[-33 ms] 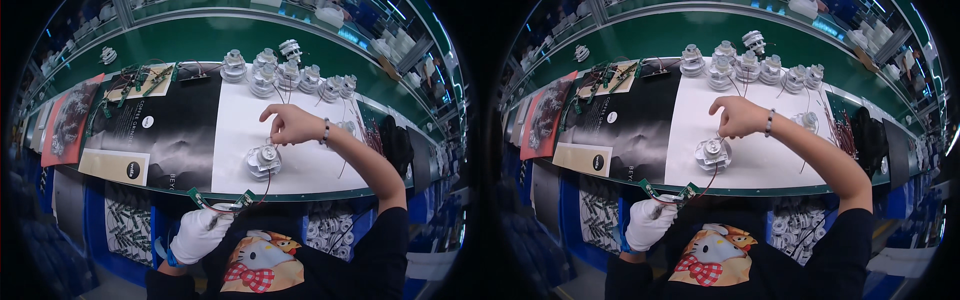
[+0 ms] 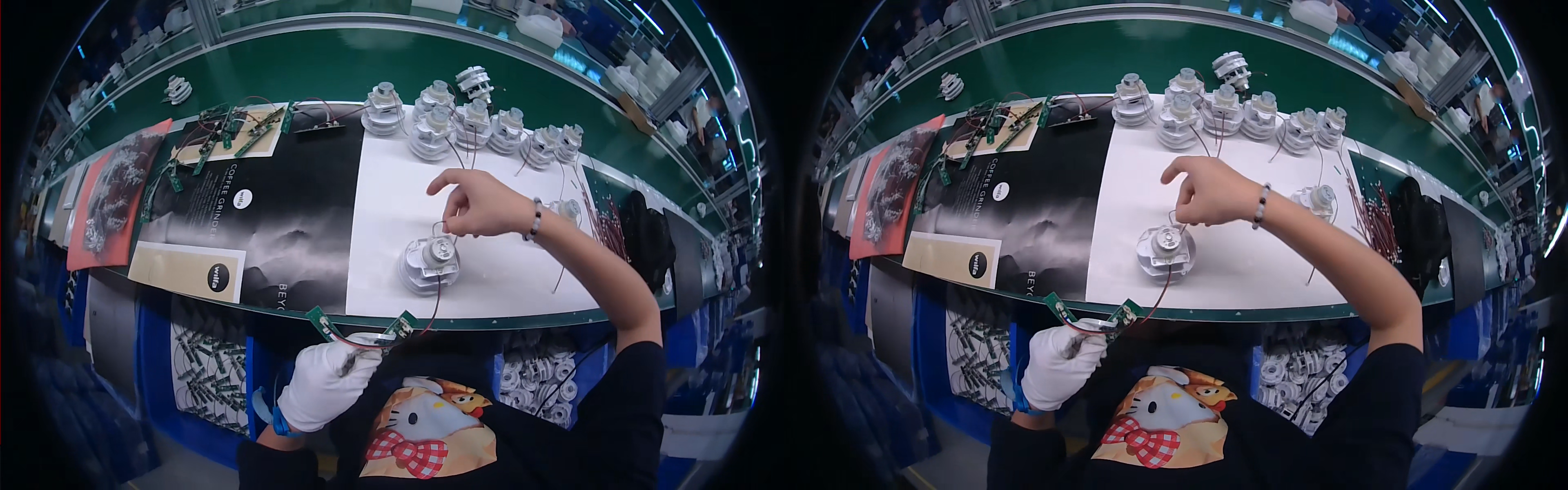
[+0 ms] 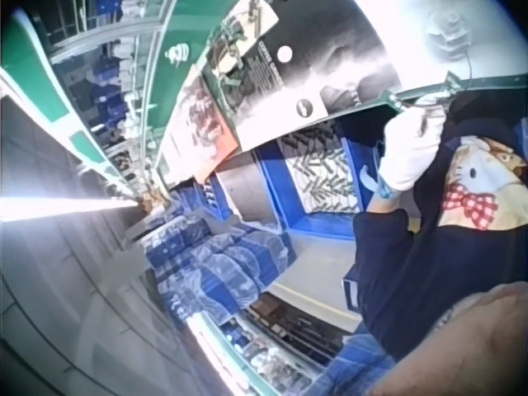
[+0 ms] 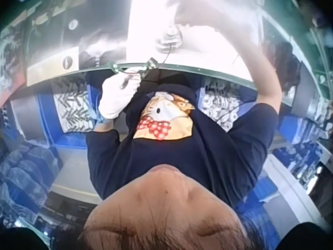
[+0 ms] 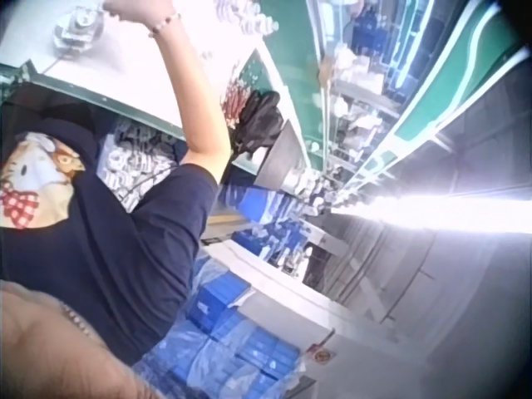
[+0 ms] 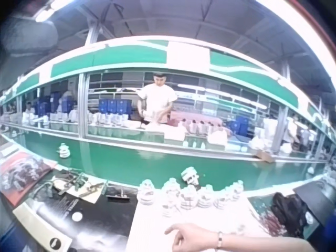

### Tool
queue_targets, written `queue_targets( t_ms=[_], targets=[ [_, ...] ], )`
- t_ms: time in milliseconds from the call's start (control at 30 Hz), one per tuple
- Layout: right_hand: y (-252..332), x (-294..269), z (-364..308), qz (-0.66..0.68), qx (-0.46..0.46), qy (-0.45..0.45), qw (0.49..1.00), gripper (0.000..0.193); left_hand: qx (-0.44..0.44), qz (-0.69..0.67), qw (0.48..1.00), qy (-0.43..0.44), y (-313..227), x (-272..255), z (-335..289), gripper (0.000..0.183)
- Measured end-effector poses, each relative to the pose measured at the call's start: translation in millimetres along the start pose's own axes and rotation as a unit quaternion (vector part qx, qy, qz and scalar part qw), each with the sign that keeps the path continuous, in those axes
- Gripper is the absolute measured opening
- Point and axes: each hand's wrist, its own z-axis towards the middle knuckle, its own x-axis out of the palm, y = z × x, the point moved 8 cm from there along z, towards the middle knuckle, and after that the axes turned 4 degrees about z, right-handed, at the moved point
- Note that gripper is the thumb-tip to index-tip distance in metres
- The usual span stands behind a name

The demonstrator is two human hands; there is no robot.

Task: The person assembles small electronic components on a factory assembly line. They pick up white cylindrical devices and green circuit boards, connect wires between them, and place the assembled units onto a moving conveyor belt.

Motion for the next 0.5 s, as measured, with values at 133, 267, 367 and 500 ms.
queue_targets(
  t_ms=[133,267,367,500],
  targets=[
    [1,-22,-21,0.271,-0.090,-0.147,0.947,0.050,0.029,0.021,0.999,-0.028,-4,-4,-2,0.009],
    [-4,-37,-44,0.431,-0.152,-0.224,0.861,0.055,0.024,0.008,0.999,-0.024,-4,-2,1,0.008],
    [7,-46,-50,0.379,-0.246,-0.266,0.852,0.056,0.028,0.020,0.999,-0.018,-5,1,1,0.009],
    [23,-40,-46,0.347,-0.250,-0.259,0.866,0.039,0.021,-0.011,1.000,-0.017,-6,3,3,0.009]
  ],
)
